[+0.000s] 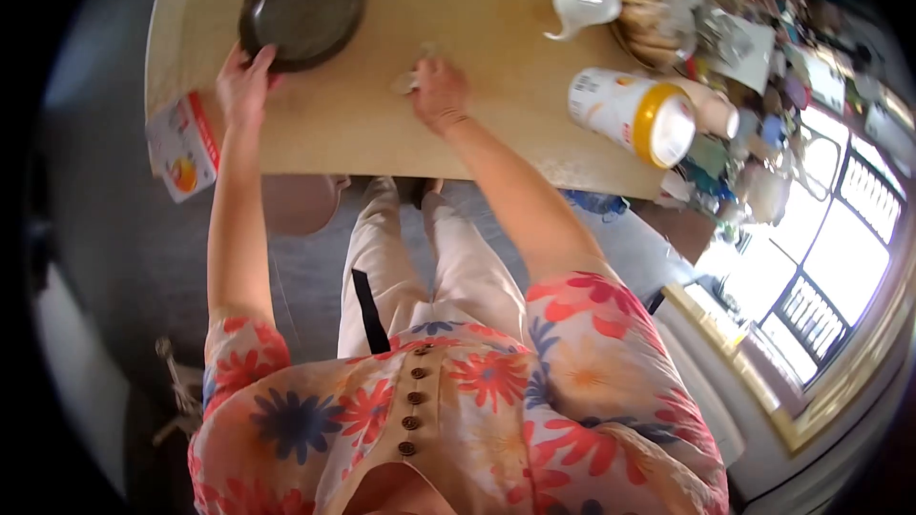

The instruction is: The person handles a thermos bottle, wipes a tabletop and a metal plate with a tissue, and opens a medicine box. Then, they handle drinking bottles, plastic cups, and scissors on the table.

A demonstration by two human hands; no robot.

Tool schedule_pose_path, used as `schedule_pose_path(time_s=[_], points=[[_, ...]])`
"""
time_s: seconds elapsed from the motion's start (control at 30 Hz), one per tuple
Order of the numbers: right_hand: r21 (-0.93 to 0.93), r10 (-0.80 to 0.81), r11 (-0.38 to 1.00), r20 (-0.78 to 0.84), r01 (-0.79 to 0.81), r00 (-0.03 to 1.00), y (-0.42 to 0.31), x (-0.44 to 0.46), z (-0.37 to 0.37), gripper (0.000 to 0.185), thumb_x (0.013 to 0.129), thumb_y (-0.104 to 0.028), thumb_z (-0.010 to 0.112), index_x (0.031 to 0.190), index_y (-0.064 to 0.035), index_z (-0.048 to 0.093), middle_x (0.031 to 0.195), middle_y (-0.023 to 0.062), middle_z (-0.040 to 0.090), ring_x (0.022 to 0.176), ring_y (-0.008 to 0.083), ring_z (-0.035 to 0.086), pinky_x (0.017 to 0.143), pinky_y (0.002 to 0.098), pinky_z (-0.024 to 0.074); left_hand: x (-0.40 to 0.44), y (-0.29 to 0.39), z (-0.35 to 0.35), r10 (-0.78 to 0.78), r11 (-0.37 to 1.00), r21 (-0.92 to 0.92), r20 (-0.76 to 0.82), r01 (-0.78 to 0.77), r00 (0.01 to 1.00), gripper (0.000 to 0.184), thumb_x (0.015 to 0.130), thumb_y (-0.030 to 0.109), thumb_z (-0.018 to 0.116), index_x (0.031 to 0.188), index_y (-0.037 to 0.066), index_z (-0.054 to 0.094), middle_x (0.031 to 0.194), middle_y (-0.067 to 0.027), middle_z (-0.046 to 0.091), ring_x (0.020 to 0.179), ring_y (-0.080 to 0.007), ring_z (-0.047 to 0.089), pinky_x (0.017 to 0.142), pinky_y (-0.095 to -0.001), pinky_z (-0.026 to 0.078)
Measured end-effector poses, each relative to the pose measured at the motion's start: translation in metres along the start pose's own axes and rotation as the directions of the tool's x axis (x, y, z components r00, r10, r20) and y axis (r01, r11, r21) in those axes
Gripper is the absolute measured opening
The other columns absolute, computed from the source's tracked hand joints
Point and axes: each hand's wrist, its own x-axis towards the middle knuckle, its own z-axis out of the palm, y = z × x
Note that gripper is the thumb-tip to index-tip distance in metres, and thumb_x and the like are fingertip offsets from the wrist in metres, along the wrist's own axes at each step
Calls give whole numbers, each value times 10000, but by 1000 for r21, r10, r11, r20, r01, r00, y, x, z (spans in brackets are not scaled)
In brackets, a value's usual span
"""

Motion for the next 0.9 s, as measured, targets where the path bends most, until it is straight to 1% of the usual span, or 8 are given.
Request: schedule_pose_path(time_s=[0.07,0.13,0.2,0.27,0.33,0.43,0.63,0.9], points=[[30,22,999,38,-23,999,1,1,1,231,667,-163,601,865,-95,504,825,121,540,763,312,552,633,440,433,3,-2,-15,-17,999,-30,-12,16,1000,403,764,152,671,1118,7,543,842,-63,562,667,-118,553,482,-240,486],[39,51,998,76,-54,996,-1,5,3,220,680,-163,587,874,-92,511,841,117,547,776,305,557,642,432,441,-13,18,-33,172,947,286,-70,-145,983,447,765,197,676,1140,3,529,902,-104,579,703,-165,581,584,-279,495],[12,114,993,111,-116,987,-6,6,0,207,696,-156,568,886,-87,522,857,114,554,790,294,562,651,425,450,-11,10,-79,364,663,702,-1,-258,932,521,777,302,655,1189,27,495,1058,-152,559,889,-255,576,774,-363,468],[-7,154,988,159,-155,975,-9,9,-4,207,709,-148,554,903,-81,536,882,112,561,815,286,567,670,412,460,-31,32,-101,614,199,952,63,-231,787,665,742,458,636,1252,77,440,1176,-170,504,1093,-317,473,895,-411,394],[-13,196,980,205,-197,959,-14,12,-9,208,724,-145,542,920,-74,546,895,116,573,838,283,574,688,405,466,-31,24,-126,417,263,965,-127,14,900,891,640,585,657,1333,134,325,1304,-156,393,1218,-316,350,953,-453,337],[29,270,956,305,-292,913,-19,15,-18,217,737,-156,548,936,-67,550,882,129,592,846,291,587,703,409,471,-30,8,-132,149,258,903,-389,344,909,1091,526,637,699,1382,168,213,1376,-152,283,1272,-308,275,968,-501,306],[117,303,900,523,-419,797,-18,-17,-35,240,757,-191,549,965,-72,561,885,151,618,854,318,593,732,426,470,-23,2,-137,102,324,860,-445,394,890,1112,521,575,725,1404,214,154,1387,-150,255,1279,-323,263,980,-525,266],[122,364,824,635,-554,681,9,-132,-63,219,751,-192,525,927,-93,610,907,148,625,871,320,597,744,423,472,-96,0,-123,67,303,933,-226,196,972,1063,519,473,738,1389,186,200,1349,-215,286,1186,-388,360,955,-518,302]])
